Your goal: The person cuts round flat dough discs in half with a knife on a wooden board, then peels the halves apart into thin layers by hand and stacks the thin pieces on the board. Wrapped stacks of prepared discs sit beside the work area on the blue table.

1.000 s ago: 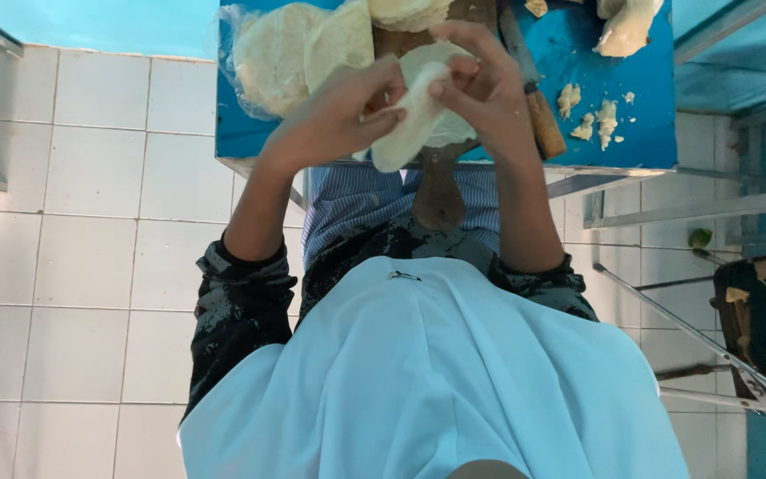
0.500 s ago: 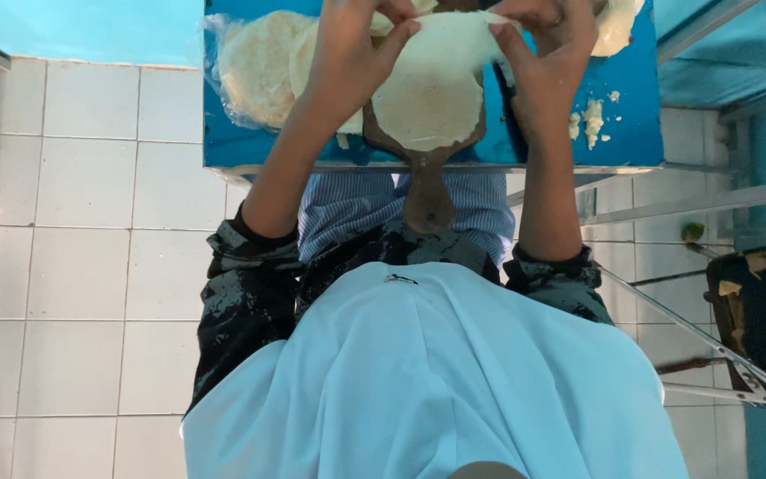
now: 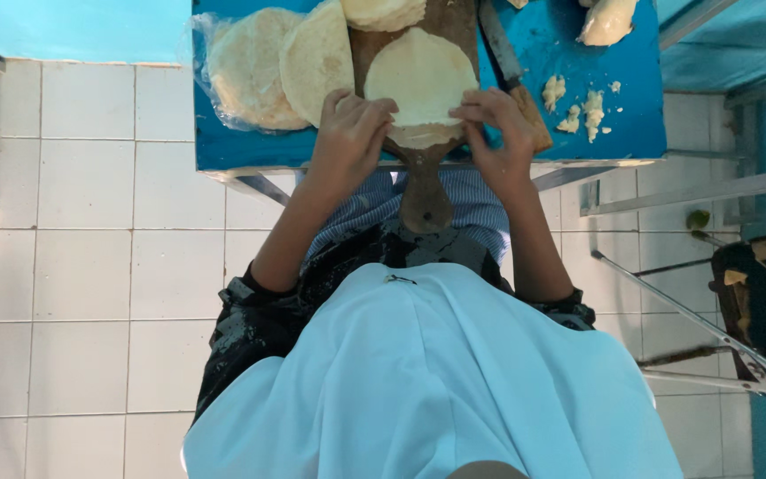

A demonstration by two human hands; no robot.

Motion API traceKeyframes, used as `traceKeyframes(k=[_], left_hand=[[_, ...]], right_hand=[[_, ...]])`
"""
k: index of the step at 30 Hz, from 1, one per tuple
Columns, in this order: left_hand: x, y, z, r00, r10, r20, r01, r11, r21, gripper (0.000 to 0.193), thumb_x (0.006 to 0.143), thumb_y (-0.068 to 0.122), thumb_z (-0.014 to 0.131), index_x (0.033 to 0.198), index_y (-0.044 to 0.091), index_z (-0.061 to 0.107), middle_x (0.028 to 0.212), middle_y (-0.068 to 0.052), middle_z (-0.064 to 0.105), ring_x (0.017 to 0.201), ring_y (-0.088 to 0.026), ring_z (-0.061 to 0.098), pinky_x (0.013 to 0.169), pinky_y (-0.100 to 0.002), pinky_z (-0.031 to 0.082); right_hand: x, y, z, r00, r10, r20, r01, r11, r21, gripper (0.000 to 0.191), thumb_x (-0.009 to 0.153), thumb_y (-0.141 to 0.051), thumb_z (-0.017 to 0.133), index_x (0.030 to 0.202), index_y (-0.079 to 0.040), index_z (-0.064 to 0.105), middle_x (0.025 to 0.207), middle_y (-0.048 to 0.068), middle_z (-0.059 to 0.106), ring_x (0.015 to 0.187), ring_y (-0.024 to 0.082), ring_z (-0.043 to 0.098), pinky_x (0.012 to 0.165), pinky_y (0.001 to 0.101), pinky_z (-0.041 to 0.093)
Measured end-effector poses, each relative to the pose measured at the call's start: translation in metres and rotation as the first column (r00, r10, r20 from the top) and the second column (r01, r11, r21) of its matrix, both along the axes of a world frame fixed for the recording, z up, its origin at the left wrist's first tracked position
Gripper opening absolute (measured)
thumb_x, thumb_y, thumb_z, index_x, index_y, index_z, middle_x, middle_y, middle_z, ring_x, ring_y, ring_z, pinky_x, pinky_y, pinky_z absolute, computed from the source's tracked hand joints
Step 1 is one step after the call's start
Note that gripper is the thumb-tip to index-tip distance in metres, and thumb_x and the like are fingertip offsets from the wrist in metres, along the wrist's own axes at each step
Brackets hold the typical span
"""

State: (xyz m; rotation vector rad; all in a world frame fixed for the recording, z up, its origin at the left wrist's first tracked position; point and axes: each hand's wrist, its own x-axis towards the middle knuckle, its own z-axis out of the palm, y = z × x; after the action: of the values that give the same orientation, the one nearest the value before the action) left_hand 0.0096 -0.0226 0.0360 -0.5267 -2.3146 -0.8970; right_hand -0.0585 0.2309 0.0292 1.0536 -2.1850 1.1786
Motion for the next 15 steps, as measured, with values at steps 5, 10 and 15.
traceKeyframes(k=[5, 10, 15], left_hand=[[0.002, -0.005, -0.013, 0.999, 0.028, -0.019, -0.029, 0.998, -0.056, 0.025, 0.094, 0.009, 0.074, 0.117, 0.008, 0.064, 0.104, -0.01, 0.07, 0.106, -0.031, 0.065, 0.106, -0.048, 0.042], [-0.034, -0.051, -0.021, 0.854, 0.505, -0.124, -0.517, 0.851, -0.091, 0.048, 0.093, 0.023, 0.081, 0.128, -0.003, 0.06, 0.122, -0.023, 0.063, 0.111, -0.04, 0.058, 0.1, -0.051, 0.043], [-0.063, -0.071, -0.03, 0.77, 0.638, -0.002, -0.629, 0.758, -0.17, 0.044, 0.085, 0.028, 0.083, 0.111, -0.001, 0.062, 0.111, -0.022, 0.06, 0.104, -0.041, 0.056, 0.084, -0.055, 0.045]], right_hand=[[0.016, 0.006, 0.01, 0.998, 0.009, -0.061, -0.003, 0.994, 0.106, 0.038, 0.083, 0.016, 0.063, 0.114, -0.005, 0.069, 0.123, 0.014, 0.072, 0.121, 0.033, 0.07, 0.119, 0.0557, 0.044], [0.024, 0.012, 0.016, 0.999, -0.034, -0.007, 0.034, 0.999, -0.036, 0.043, 0.086, 0.017, 0.056, 0.121, -0.003, 0.068, 0.125, 0.014, 0.072, 0.128, 0.033, 0.068, 0.121, 0.054, 0.045], [0.028, 0.005, 0.012, 0.999, 0.002, 0.041, 0.001, 0.998, -0.064, 0.036, 0.089, 0.016, 0.058, 0.12, -0.001, 0.066, 0.119, 0.012, 0.074, 0.128, 0.034, 0.068, 0.121, 0.0527, 0.044]])
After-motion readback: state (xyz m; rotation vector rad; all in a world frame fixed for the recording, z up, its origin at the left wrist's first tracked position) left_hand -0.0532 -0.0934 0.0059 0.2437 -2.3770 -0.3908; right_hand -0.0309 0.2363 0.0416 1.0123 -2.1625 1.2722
